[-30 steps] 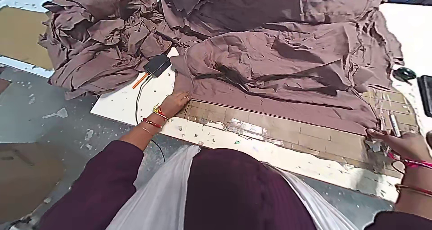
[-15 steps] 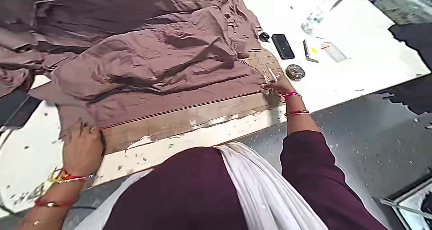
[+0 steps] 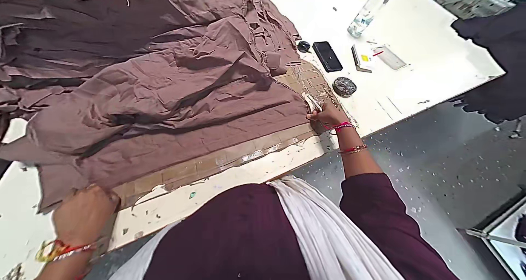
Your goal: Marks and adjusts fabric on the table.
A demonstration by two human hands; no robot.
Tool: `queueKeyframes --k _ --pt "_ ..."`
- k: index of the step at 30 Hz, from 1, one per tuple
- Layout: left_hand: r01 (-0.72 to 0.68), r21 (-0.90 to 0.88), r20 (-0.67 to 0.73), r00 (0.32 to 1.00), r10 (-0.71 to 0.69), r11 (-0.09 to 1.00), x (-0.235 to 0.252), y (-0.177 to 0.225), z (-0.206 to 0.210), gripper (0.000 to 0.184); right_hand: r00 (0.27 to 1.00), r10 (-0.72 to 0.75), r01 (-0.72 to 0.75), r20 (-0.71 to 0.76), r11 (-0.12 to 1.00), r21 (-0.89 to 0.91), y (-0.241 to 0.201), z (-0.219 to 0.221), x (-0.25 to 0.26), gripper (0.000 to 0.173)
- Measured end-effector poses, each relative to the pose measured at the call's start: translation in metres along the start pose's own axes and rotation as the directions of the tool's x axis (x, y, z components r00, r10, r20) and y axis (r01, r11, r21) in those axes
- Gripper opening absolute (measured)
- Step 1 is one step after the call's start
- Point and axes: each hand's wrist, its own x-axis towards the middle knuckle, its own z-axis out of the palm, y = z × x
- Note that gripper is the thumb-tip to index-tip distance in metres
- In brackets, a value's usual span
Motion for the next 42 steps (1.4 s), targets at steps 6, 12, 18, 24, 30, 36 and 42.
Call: queueKeyframes --k 6,12,18,24,30,36,42 --pt "0.02 -0.021 -0.079 0.997 -0.022 1.0 0.0 -0.025 0.037 0.031 0.999 -0.017 0.018 -0.045 1.0 0.023 0.018 0.007 -0.015 0.028" --pt "-0.207 -0.236 -0.011 0.978 0.211 0.949 0.021 0.064 -0.085 0.037 0.981 -0.155 0.165 -0.113 0.982 0.09 0.014 0.009 -0.025 0.04" --pt "-0.91 -0.316 -0.249 0.353 0.902 0.269 0.009 0.273 -0.091 0.038 0.91 -0.354 0.318 -0.217 0.93 -0.185 0.018 0.034 -0.041 0.036" --pt "-0.975 -0.181 -0.101 0.146 0.984 0.126 0.006 0.333 -0.104 0.03 0.87 -0.411 0.397 -0.274 0.912 -0.105 0.04 0.036 -0.046 0.041" --pt "-0.945 -0.323 -0.193 0.128 0.973 0.06 0.031 0.335 -0.104 0.027 0.856 -0.426 0.423 -0.292 0.903 -0.077 0.038 0.034 -0.044 0.032" --pt "-0.862 -0.489 -0.203 0.262 0.944 0.133 0.052 0.335 -0.08 0.034 0.873 -0.375 0.394 -0.311 0.919 -0.005 0.034 0.032 -0.04 0.031" --pt "-0.912 -0.378 -0.106 0.215 0.971 0.16 0.043 0.332 -0.088 0.031 0.974 -0.063 0.065 -0.217 0.998 0.001 0.004 0.021 -0.034 0.039"
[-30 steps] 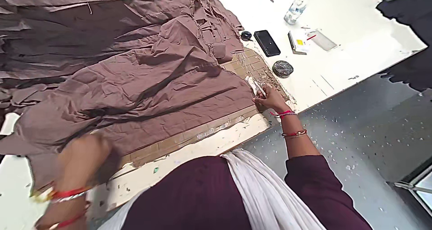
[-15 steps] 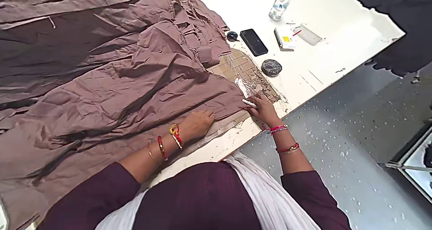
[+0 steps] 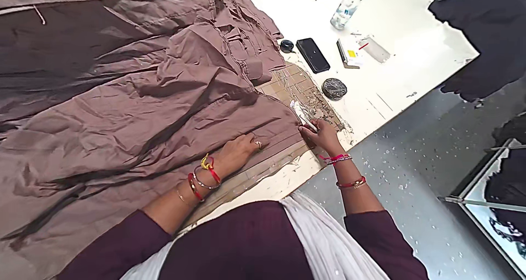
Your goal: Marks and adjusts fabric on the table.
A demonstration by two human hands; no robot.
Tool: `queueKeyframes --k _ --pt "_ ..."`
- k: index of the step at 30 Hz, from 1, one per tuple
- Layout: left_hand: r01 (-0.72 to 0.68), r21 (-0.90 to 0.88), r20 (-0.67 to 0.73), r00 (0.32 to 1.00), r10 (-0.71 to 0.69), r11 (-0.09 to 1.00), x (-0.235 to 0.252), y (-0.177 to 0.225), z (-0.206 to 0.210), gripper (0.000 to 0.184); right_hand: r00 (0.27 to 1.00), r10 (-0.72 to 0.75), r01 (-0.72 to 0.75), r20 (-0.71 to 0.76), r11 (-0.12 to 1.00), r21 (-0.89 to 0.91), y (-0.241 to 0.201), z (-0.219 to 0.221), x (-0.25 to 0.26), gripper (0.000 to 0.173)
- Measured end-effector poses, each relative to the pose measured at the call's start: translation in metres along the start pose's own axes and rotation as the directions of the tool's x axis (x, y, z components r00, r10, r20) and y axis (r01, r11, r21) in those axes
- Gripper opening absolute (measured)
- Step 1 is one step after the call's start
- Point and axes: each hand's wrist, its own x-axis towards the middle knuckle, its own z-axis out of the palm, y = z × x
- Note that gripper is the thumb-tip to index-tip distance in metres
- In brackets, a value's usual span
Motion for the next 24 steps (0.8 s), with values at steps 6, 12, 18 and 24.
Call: queueKeyframes --k 6,12,18,24 --pt "-0.021 0.128 0.17 0.985 -0.001 0.992 0.003 0.007 -0.009 0.048 0.985 0.109 -0.113 0.133 0.993 0.023 -0.005 -0.011 0.02 0.041" --pt "-0.043 0.132 0.183 0.983 0.018 0.99 0.0 0.007 -0.009 0.049 0.847 0.34 -0.348 -0.407 0.936 0.059 0.029 -0.028 0.065 0.094" --pt "-0.029 0.12 0.226 0.974 0.001 0.992 0.002 0.011 -0.016 0.049 0.773 0.472 -0.529 -0.423 0.848 -0.021 0.026 -0.043 0.114 0.1" --pt "-0.069 0.078 0.149 0.987 0.057 0.995 0.001 0.004 -0.009 0.049 0.801 0.531 -0.559 -0.276 0.829 -0.027 0.008 -0.06 0.081 0.09"
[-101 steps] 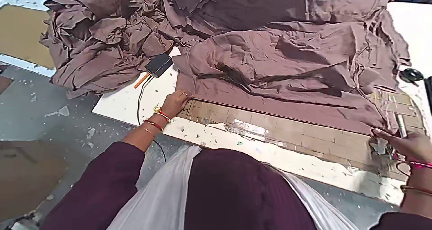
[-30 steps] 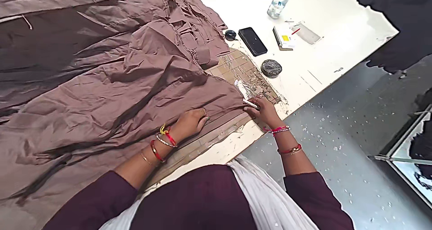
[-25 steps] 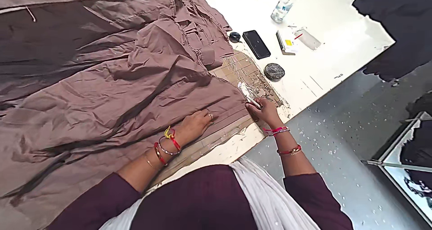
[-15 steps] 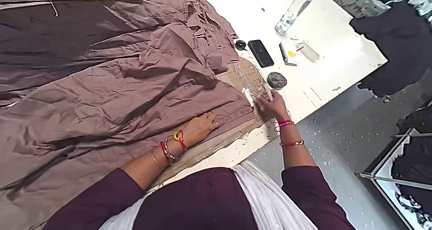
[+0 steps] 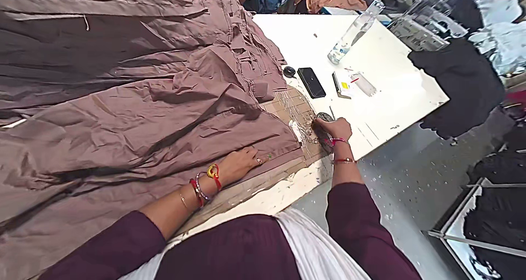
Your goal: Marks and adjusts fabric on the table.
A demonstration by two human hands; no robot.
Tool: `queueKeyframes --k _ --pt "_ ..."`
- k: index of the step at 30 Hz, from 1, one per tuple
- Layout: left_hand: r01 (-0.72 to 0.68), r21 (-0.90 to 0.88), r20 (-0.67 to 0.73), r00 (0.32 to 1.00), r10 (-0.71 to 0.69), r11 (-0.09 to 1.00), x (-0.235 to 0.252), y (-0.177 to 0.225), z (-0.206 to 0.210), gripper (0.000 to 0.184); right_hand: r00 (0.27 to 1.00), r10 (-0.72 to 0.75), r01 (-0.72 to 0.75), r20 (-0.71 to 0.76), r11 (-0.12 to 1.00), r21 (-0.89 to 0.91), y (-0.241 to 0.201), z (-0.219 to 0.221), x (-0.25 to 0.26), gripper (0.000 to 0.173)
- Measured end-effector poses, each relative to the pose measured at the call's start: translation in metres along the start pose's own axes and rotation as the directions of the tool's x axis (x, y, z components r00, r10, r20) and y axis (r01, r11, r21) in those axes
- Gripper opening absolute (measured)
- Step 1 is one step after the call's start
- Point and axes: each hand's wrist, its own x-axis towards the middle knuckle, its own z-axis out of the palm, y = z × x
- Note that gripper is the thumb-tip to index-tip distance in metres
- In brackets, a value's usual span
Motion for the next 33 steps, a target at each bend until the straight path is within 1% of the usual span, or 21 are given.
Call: queueKeyframes --k 2,4,6,9,11,12,14,15,19,20,21,22,23,25,26,27,28,29,31,32,33 --pt "-0.023 0.004 -0.023 0.999 0.023 1.0 0.001 -0.002 0.005 0.047 0.994 -0.077 0.068 0.072 0.99 0.12 0.013 -0.002 -0.031 0.074" --pt "-0.017 0.008 -0.008 1.0 0.017 1.0 0.002 -0.002 0.002 0.046 0.975 -0.216 0.193 0.049 0.939 0.286 0.024 0.007 -0.069 0.065" --pt "-0.004 0.028 0.034 0.999 0.003 1.0 0.002 0.0 0.001 0.047 0.942 -0.335 0.327 -0.027 0.894 0.306 0.023 0.017 -0.113 0.076" --pt "0.001 0.049 0.04 0.999 -0.003 0.999 0.001 0.001 0.002 0.043 0.879 -0.458 0.473 -0.129 0.871 0.131 0.01 0.035 -0.152 0.095" --pt "-0.019 0.032 -0.065 0.998 0.021 0.999 -0.002 -0.004 0.008 0.041 0.882 -0.465 0.467 -0.082 0.884 0.011 0.004 0.045 -0.151 0.103" --pt "-0.03 0.019 -0.163 0.986 0.033 0.999 -0.005 -0.009 0.016 0.041 0.892 -0.448 0.448 -0.056 0.894 -0.02 0.003 0.05 -0.149 0.105" --pt "-0.035 0.013 -0.36 0.932 0.037 0.999 -0.012 -0.015 0.037 0.043 0.905 -0.423 0.422 -0.055 0.906 -0.026 0.008 0.059 -0.147 0.103" --pt "-0.013 0.021 -0.411 0.911 0.02 1.0 -0.018 -0.015 0.045 0.044 0.905 -0.421 0.419 -0.062 0.907 -0.032 0.01 0.061 -0.147 0.102" --pt "0.156 -0.044 -0.408 0.899 -0.161 0.987 -0.082 -0.008 0.046 0.043 0.915 -0.395 0.402 0.083 0.91 -0.103 0.001 0.035 -0.153 0.098" --pt "0.206 -0.096 -0.424 0.877 -0.228 0.974 -0.107 -0.009 0.05 0.042 0.905 -0.414 0.418 0.097 0.908 -0.03 0.001 0.028 -0.151 0.091" --pt "0.251 -0.137 -0.473 0.833 -0.286 0.958 -0.135 -0.015 0.059 0.04 0.893 -0.446 0.436 0.061 0.89 0.134 0.004 0.025 -0.145 0.076" --pt "0.29 -0.179 -0.529 0.778 -0.34 0.94 -0.166 -0.023 0.07 0.036 0.888 -0.459 0.438 -0.019 0.834 0.335 0.007 0.026 -0.138 0.056" --pt "0.318 -0.223 -0.578 0.717 -0.388 0.921 -0.2 -0.031 0.083 0.03 0.895 -0.439 0.419 -0.084 0.76 0.496 0.004 0.026 -0.138 0.043" --pt "0.407 -0.303 -0.606 0.616 -0.504 0.862 -0.272 -0.048 0.097 0.025 0.883 -0.419 0.453 -0.212 0.638 0.623 -0.023 0.019 -0.155 0.04" --pt "0.467 -0.336 -0.607 0.557 -0.567 0.818 -0.305 -0.056 0.101 0.027 0.834 -0.494 0.53 -0.245 0.598 0.602 -0.038 0.019 -0.169 0.036" --pt "0.529 -0.369 -0.604 0.488 -0.63 0.764 -0.335 -0.06 0.106 0.03 0.748 -0.628 0.624 -0.213 0.557 0.548 -0.051 0.024 -0.187 0.033" --pt "0.573 -0.411 -0.598 0.418 -0.684 0.709 -0.361 -0.064 0.109 0.032 0.625 -0.772 0.706 -0.12 0.492 0.509 -0.066 0.032 -0.211 0.032" --pt "0.589 -0.434 -0.615 0.359 -0.702 0.681 -0.383 -0.07 0.113 0.03 0.477 -0.878 0.773 -0.031 0.402 0.491 -0.083 0.048 -0.24 0.031" --pt "0.557 -0.456 -0.68 0.286 -0.675 0.695 -0.409 -0.078 0.119 0.025 0.118 -0.977 0.856 0.176 0.189 0.481 -0.115 0.084 -0.317 0.027" --pt "0.518 -0.478 -0.699 0.264 -0.664 0.709 -0.416 -0.08 0.122 0.024 -0.067 -0.959 0.887 0.276 0.069 0.456 -0.13 0.098 -0.359 0.024" --pt "0.481 -0.505 -0.705 0.25 -0.664 0.717 -0.419 -0.082 0.126 0.023 -0.225 -0.901 0.909 0.371 -0.057 0.412 -0.143 0.111 -0.399 0.027"
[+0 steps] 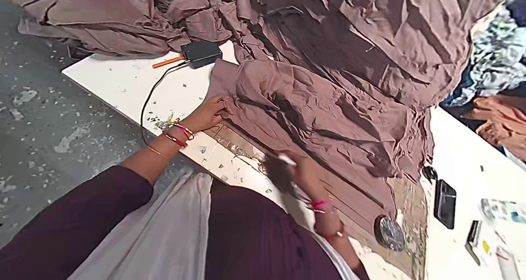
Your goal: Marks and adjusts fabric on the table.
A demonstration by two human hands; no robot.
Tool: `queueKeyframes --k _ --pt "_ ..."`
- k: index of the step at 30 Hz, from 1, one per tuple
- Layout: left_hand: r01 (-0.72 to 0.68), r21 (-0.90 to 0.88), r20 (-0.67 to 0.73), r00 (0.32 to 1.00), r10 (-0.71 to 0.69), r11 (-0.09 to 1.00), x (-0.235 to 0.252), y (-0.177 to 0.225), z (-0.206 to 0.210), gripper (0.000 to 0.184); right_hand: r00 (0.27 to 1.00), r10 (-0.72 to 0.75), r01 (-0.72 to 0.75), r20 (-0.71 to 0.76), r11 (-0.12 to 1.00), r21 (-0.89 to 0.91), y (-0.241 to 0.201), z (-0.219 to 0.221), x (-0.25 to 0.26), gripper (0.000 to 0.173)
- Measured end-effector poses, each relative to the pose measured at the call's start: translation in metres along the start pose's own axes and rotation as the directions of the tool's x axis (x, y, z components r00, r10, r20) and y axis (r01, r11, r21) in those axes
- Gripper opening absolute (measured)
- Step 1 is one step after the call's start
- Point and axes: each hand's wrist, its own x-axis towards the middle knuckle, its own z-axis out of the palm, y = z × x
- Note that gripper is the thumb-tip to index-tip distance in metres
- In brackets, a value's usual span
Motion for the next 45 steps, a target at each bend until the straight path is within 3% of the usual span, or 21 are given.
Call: queueKeyframes --k 2,4,8,11,13,15,18,20,21,22,23,24,25,26,27,28,30,32,36,41,45 --pt "-0.007 -0.077 -0.012 1.0 0.006 0.997 -0.002 -0.009 0.002 0.023 0.963 -0.066 0.119 0.261 0.974 -0.192 -0.049 0.035 0.04 0.039" --pt "-0.003 -0.181 0.005 1.0 0.004 0.984 -0.001 -0.016 -0.001 0.024 0.908 -0.003 0.154 0.418 0.932 -0.327 -0.079 0.058 0.066 0.046" --pt "0.024 -0.308 0.002 1.0 -0.024 0.951 -0.001 -0.017 -0.01 0.017 0.847 0.128 0.11 0.516 0.907 -0.407 -0.1 0.07 0.091 0.059" --pt "0.037 -0.235 -0.098 0.993 -0.062 0.971 -0.005 -0.011 -0.003 0.01 0.824 0.151 0.131 0.545 0.886 -0.444 -0.108 0.069 0.091 0.06" --pt "0.219 -0.138 -0.13 0.963 -0.237 0.966 -0.009 0.001 0.004 0.013 0.811 0.171 0.151 0.559 0.862 -0.483 -0.117 0.067 0.092 0.062" --pt "0.43 -0.108 -0.143 0.885 -0.442 0.896 -0.007 0.018 0.006 0.019 0.788 0.208 0.149 0.58 0.849 -0.507 -0.127 0.066 0.093 0.062" --pt "0.555 -0.02 -0.159 0.819 -0.551 0.831 -0.001 0.032 0.011 0.026 0.752 0.21 0.152 0.625 0.867 -0.474 -0.132 0.064 0.096 0.062" --pt "0.547 0.058 -0.142 0.833 -0.535 0.835 0.003 0.033 0.014 0.029 0.708 0.105 0.094 0.699 0.966 -0.241 -0.115 0.052 0.104 0.059" --pt "0.522 0.083 -0.13 0.85 -0.51 0.849 0.003 0.031 0.015 0.029 0.718 -0.039 0.041 0.695 0.999 0.013 -0.094 0.044 0.107 0.051" --pt "0.492 0.102 -0.109 0.869 -0.482 0.864 0.002 0.029 0.015 0.029 0.745 -0.209 -0.032 0.633 0.937 0.347 -0.067 0.039 0.109 0.045" --pt "0.453 0.135 -0.079 0.891 -0.446 0.881 0.001 0.025 0.013 0.03 0.779 -0.338 -0.123 0.528 0.743 0.657 -0.045 0.037 0.11 0.045" --pt "0.414 0.167 -0.044 0.91 -0.413 0.895 0.001 0.021 0.012 0.031 0.834 -0.372 -0.192 0.407 0.495 0.847 -0.027 0.035 0.111 0.046" --pt "0.378 0.196 -0.015 0.924 -0.383 0.905 0.001 0.017 0.011 0.032 0.897 -0.322 -0.205 0.303 0.306 0.93 -0.013 0.033 0.111 0.048" --pt "0.35 0.208 0.015 0.932 -0.361 0.913 0.002 0.015 0.01 0.033 0.947 -0.237 -0.163 0.214 0.219 0.962 -0.002 0.033 0.11 0.051" --pt "0.341 0.212 0.053 0.932 -0.36 0.916 0.004 0.014 0.009 0.034 0.977 -0.157 -0.102 0.144 0.247 0.964 0.004 0.034 0.109 0.05" --pt "0.338 0.211 0.071 0.93 -0.36 0.917 0.006 0.014 0.008 0.034 0.991 -0.102 -0.043 0.083 0.347 0.937 0.006 0.039 0.107 0.042" --pt "0.327 0.21 0.065 0.936 -0.347 0.921 0.007 0.014 0.007 0.035 0.989 -0.147 0.106 -0.022 0.591 0.8 0.006 0.056 0.103 0.011" --pt "0.319 0.208 0.058 0.94 -0.338 0.925 0.006 0.013 0.007 0.035 0.961 -0.263 0.252 -0.082 0.721 0.646 0.003 0.073 0.102 0.013" --pt "0.302 0.209 0.029 0.949 -0.314 0.93 0.004 0.011 0.01 0.035 0.901 -0.362 0.433 -0.239 0.731 0.527 0.005 0.091 0.106 0.017" --pt "0.319 0.213 0.04 0.942 -0.334 0.924 0.006 0.014 0.009 0.035 0.891 -0.388 0.453 -0.235 0.757 0.472 0.011 0.099 0.107 0.016" --pt "0.309 0.211 0.022 0.947 -0.32 0.927 0.005 0.013 0.01 0.034 0.845 -0.47 0.507 -0.257 0.855 0.104 -0.004 0.097 0.1 0.02"
